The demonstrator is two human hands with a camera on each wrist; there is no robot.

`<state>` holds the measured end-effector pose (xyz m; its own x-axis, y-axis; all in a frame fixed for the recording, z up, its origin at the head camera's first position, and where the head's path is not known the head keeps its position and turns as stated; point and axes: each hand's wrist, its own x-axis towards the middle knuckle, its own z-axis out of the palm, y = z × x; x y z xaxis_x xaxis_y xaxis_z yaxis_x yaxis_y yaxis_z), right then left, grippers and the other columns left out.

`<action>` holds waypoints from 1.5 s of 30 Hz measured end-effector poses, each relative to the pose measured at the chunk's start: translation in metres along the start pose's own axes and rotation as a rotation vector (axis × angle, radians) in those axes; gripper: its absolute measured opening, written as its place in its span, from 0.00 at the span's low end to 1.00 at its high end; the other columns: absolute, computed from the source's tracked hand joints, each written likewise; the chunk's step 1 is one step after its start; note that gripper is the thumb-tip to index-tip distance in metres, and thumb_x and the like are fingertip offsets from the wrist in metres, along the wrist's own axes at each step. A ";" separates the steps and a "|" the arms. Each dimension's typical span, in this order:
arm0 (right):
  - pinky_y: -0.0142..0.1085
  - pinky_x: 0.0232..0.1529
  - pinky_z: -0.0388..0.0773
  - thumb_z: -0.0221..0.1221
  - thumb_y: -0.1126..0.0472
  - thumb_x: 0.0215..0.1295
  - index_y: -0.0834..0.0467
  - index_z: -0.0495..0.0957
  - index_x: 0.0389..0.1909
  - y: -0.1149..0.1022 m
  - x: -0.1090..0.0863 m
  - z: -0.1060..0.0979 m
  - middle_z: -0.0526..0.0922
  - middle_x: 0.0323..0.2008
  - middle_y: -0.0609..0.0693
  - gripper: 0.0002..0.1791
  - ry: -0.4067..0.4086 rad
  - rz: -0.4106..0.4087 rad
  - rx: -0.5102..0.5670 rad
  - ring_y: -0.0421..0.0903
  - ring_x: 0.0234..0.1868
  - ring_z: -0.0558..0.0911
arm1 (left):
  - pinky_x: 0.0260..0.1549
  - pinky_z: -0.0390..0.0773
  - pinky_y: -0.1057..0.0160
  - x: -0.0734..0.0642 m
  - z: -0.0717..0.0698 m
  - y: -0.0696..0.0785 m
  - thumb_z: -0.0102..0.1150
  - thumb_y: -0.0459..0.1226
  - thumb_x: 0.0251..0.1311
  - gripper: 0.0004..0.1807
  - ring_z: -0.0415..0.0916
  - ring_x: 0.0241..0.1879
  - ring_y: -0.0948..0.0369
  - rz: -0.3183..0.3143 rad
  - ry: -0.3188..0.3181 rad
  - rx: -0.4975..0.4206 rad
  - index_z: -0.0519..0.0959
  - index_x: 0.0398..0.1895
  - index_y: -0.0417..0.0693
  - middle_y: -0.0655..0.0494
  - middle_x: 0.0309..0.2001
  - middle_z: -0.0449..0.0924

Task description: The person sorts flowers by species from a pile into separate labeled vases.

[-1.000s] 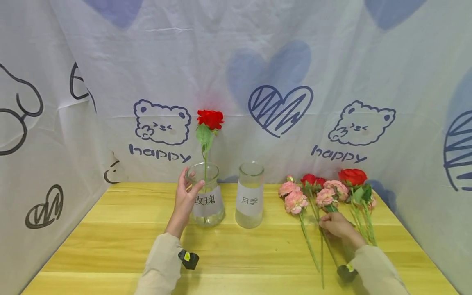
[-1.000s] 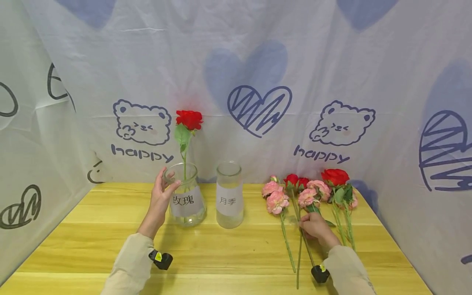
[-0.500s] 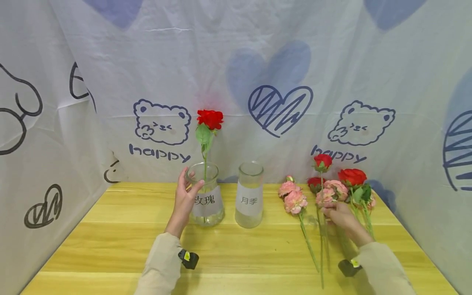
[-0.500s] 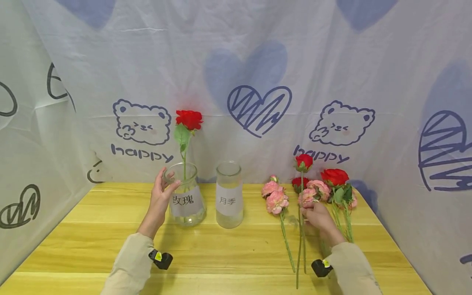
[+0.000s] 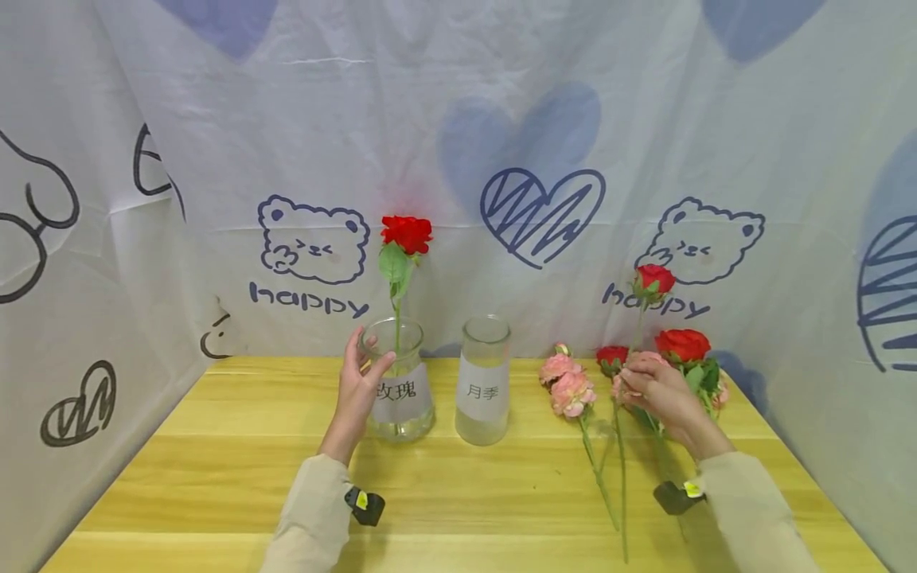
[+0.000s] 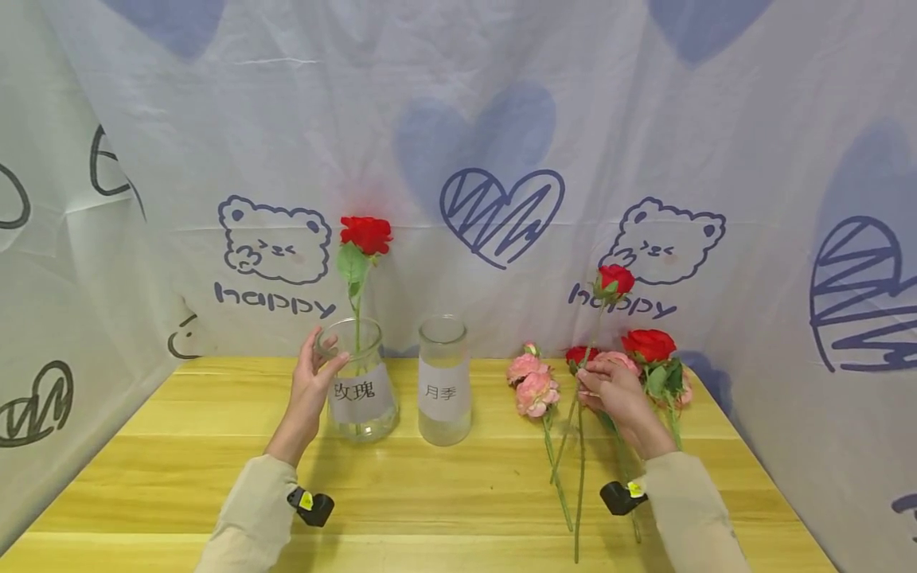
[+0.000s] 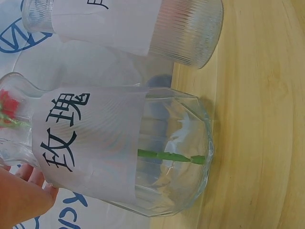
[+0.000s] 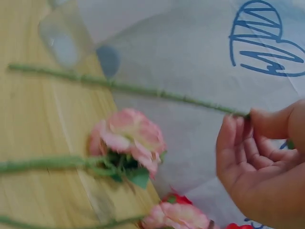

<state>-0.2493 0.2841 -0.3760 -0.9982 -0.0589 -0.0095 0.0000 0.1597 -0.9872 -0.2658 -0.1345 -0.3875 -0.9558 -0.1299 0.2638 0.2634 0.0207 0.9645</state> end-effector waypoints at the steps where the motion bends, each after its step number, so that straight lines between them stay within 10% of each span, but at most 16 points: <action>1: 0.29 0.37 0.79 0.46 0.70 0.74 0.75 0.68 0.46 -0.001 0.000 0.000 0.76 0.35 0.49 0.10 -0.009 -0.015 0.042 0.37 0.34 0.78 | 0.68 0.52 0.46 0.000 0.000 0.000 0.55 0.36 0.64 0.42 0.50 0.70 0.44 0.000 0.000 0.000 0.45 0.76 0.41 0.37 0.71 0.55; 9: 0.30 0.37 0.80 0.47 0.71 0.73 0.60 0.68 0.37 0.000 0.001 0.006 0.77 0.29 0.44 0.04 0.053 -0.043 0.264 0.39 0.30 0.81 | 0.68 0.52 0.45 0.000 0.000 0.002 0.55 0.35 0.64 0.42 0.51 0.69 0.43 0.009 -0.001 0.005 0.44 0.76 0.40 0.36 0.71 0.55; 45: 0.29 0.43 0.77 0.48 0.66 0.74 0.54 0.73 0.35 -0.022 0.008 0.045 0.79 0.33 0.44 0.08 0.081 -0.107 0.534 0.37 0.38 0.79 | 0.68 0.50 0.47 -0.001 0.001 0.000 0.55 0.36 0.64 0.42 0.50 0.70 0.45 0.013 0.001 -0.005 0.44 0.76 0.41 0.38 0.71 0.55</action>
<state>-0.2545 0.2357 -0.3618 -0.9957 0.0325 0.0864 -0.0923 -0.3668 -0.9257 -0.2655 -0.1339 -0.3881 -0.9520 -0.1311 0.2766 0.2767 0.0176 0.9608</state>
